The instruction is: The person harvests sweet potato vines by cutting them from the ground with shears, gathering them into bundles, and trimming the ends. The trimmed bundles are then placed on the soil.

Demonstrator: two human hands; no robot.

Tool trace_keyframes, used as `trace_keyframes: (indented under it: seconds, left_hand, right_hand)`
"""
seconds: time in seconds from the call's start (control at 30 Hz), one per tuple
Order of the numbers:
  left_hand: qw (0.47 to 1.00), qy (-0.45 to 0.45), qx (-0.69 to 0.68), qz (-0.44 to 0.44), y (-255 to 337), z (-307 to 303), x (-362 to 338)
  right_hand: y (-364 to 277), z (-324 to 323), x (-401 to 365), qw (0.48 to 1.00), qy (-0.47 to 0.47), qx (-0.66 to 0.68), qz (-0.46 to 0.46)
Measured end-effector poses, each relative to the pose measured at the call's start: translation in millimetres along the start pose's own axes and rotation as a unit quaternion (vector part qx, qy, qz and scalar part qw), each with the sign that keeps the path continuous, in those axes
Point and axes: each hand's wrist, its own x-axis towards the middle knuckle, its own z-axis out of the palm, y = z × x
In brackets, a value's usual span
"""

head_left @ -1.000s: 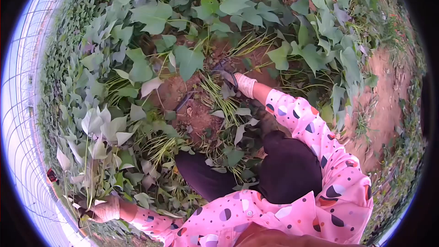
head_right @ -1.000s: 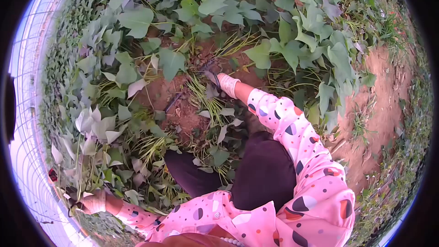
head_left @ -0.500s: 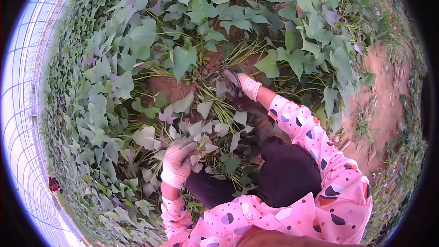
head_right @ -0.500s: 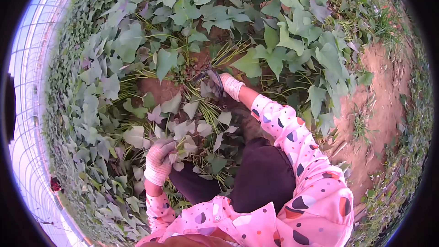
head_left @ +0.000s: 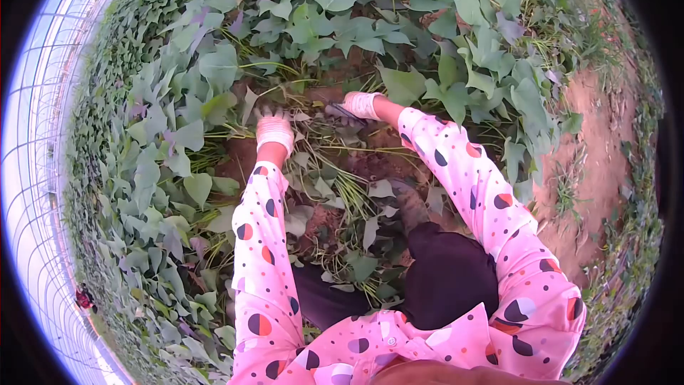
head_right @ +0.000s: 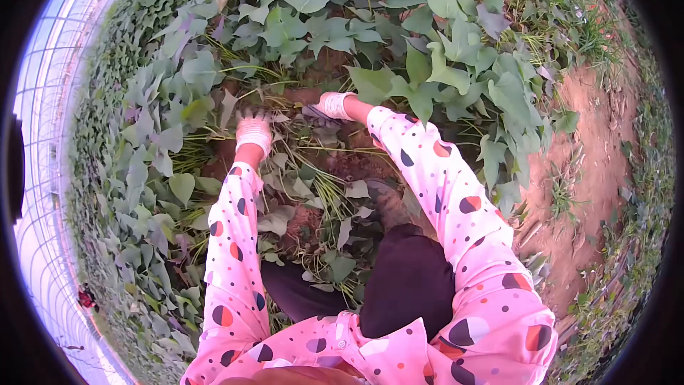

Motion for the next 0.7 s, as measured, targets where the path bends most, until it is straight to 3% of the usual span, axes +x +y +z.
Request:
trace_keyframes:
  seconds: [0.03,0.07,0.1,0.17,0.37,0.5,0.57,0.63,0.7]
  left_hand:
    - [0.998,-0.041,-0.036,-0.026,-3.4,12.1,-6.4]
    - [0.996,0.010,-0.079,-0.041,-2.5,27.8,-19.0]
    - [0.986,-0.008,-0.156,-0.059,-4.6,50.7,-18.8]
    - [0.964,0.007,-0.260,-0.051,-1.6,72.2,-40.3]
    - [0.943,0.054,-0.309,-0.111,28.7,112.4,-45.5]
    - [0.940,0.061,-0.314,-0.118,30.5,112.1,-48.2]
    - [0.942,0.081,-0.305,-0.117,31.5,116.1,-46.4]
    - [0.940,0.080,-0.310,-0.122,32.2,115.4,-48.8]
    - [0.934,0.093,-0.322,-0.119,32.0,117.3,-48.1]
  right_hand:
    - [-1.0,-3.2,11.2,0.998,-0.019,0.065,-0.012]
    - [0.0,-9.6,20.8,0.985,0.007,0.174,0.012]
    - [5.9,-16.9,32.7,0.960,0.033,0.277,0.037]
    - [23.0,-31.9,56.1,0.947,0.129,0.285,0.075]
    - [-0.8,-5.5,-5.6,0.975,-0.017,0.223,-0.008]
    - [-8.7,16.9,26.2,0.978,-0.041,0.204,0.027]
    - [-42.4,12.5,25.7,0.978,-0.032,0.198,0.056]
    - [-118.0,-19.4,-37.6,0.925,-0.125,0.347,-0.086]
    - [-122.3,-17.0,-18.9,0.934,-0.121,0.316,-0.115]
